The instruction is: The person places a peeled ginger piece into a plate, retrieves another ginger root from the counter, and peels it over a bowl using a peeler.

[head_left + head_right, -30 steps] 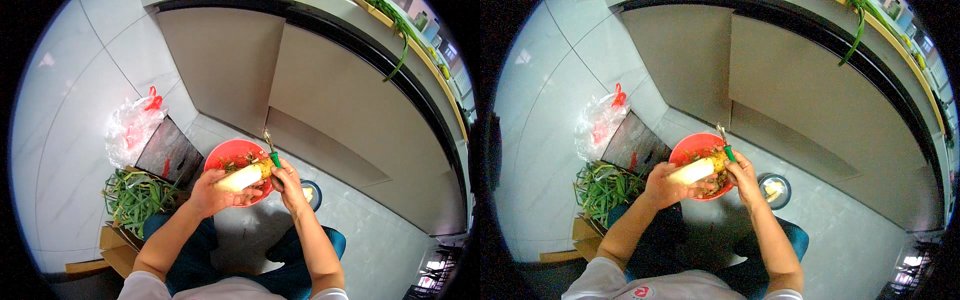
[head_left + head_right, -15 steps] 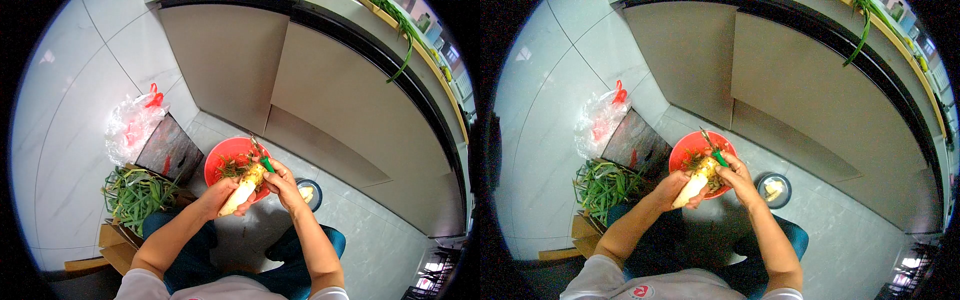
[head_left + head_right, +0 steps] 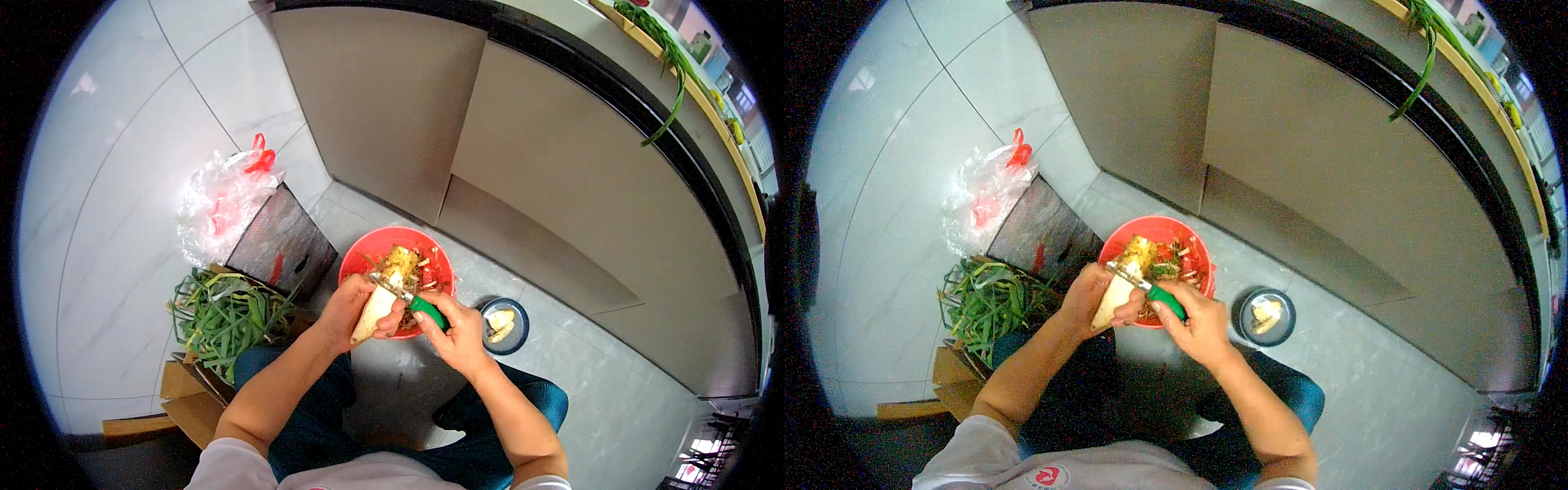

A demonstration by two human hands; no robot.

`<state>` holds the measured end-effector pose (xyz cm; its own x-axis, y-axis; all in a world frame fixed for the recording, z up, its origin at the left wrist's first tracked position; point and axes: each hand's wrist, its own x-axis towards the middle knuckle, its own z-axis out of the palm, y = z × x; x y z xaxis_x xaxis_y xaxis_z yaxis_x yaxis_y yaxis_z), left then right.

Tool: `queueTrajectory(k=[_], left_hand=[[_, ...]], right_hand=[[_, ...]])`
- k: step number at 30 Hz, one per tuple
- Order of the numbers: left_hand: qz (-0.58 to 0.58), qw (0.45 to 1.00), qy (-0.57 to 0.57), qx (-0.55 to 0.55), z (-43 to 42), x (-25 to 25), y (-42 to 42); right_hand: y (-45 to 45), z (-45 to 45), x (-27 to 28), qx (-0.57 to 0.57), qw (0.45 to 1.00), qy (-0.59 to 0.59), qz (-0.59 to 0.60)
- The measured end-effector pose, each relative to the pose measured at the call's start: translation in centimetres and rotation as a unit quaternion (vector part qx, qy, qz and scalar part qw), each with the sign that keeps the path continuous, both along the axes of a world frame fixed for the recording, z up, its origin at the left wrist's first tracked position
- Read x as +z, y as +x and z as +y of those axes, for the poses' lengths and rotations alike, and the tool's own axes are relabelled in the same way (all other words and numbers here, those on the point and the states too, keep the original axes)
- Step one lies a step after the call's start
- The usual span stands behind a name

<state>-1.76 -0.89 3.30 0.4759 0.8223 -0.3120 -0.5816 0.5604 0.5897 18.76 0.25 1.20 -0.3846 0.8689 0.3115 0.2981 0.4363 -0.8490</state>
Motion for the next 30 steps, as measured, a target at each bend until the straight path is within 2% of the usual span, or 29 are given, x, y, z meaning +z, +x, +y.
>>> queueTrajectory(k=[5, 7, 11, 14, 17, 19, 21, 22, 23, 24, 25, 27, 29, 30], left_hand=[[-0.037, 0.999, -0.002, 0.021, -0.4, 0.5, -0.3], [-0.081, 0.996, 0.022, -0.030, -0.2, 0.2, -0.7], [-0.061, 0.998, -0.020, -0.006, -0.4, 0.4, -0.7], [-0.126, 0.989, 0.008, -0.076, -0.3, -0.7, -1.1], [-0.094, 0.995, 0.003, -0.041, -0.2, -0.2, -0.4], [-0.097, 0.990, -0.092, 0.051, -0.3, 0.5, 0.1], [-0.116, 0.992, -0.046, 0.008, -0.4, -0.7, -0.6], [-0.134, 0.990, 0.000, -0.037, -0.4, -1.2, -0.9], [-0.135, 0.990, -0.001, -0.042, -0.4, -1.6, -1.0], [-0.117, 0.993, -0.010, -0.012, -0.5, -1.0, -0.8], [-0.100, 0.995, -0.018, 0.022, -0.6, -0.8, -0.6], [-0.081, 0.996, -0.021, 0.039, -0.7, -1.0, -0.6], [-0.063, 0.997, -0.027, 0.047, -0.6, -1.2, -0.5], [-0.058, 0.997, -0.017, 0.052, -0.6, -1.1, -0.4]], right_hand=[[0.0, 0.1, 0.5, 0.002, 0.999, 0.029, -0.021], [0.0, 0.2, 0.5, 0.006, 0.999, 0.030, -0.027], [0.1, 0.2, 0.4, 0.003, 0.999, 0.041, -0.028], [0.3, 0.5, 0.0, -0.020, 0.997, 0.055, -0.050], [0.1, 1.3, 0.0, -0.053, 0.996, 0.046, -0.064], [-0.1, 1.9, -1.5, -0.100, 0.992, 0.058, -0.055], [0.2, 2.4, -2.0, -0.116, 0.990, 0.039, -0.074], [0.5, 2.7, -2.1, -0.132, 0.986, -0.048, -0.089], [0.8, 2.9, -2.3, -0.149, 0.974, -0.135, -0.104], [1.0, 3.1, -2.7, -0.140, 0.969, -0.191, -0.070], [0.9, 3.2, -3.4, -0.135, 0.970, -0.190, -0.073], [0.5, 2.7, -4.8, -0.067, 0.950, -0.260, 0.162], [0.0, 1.2, -1.9, -0.017, 0.956, -0.265, 0.125], [-0.5, 0.8, -2.0, -0.007, 0.978, -0.185, 0.094]])
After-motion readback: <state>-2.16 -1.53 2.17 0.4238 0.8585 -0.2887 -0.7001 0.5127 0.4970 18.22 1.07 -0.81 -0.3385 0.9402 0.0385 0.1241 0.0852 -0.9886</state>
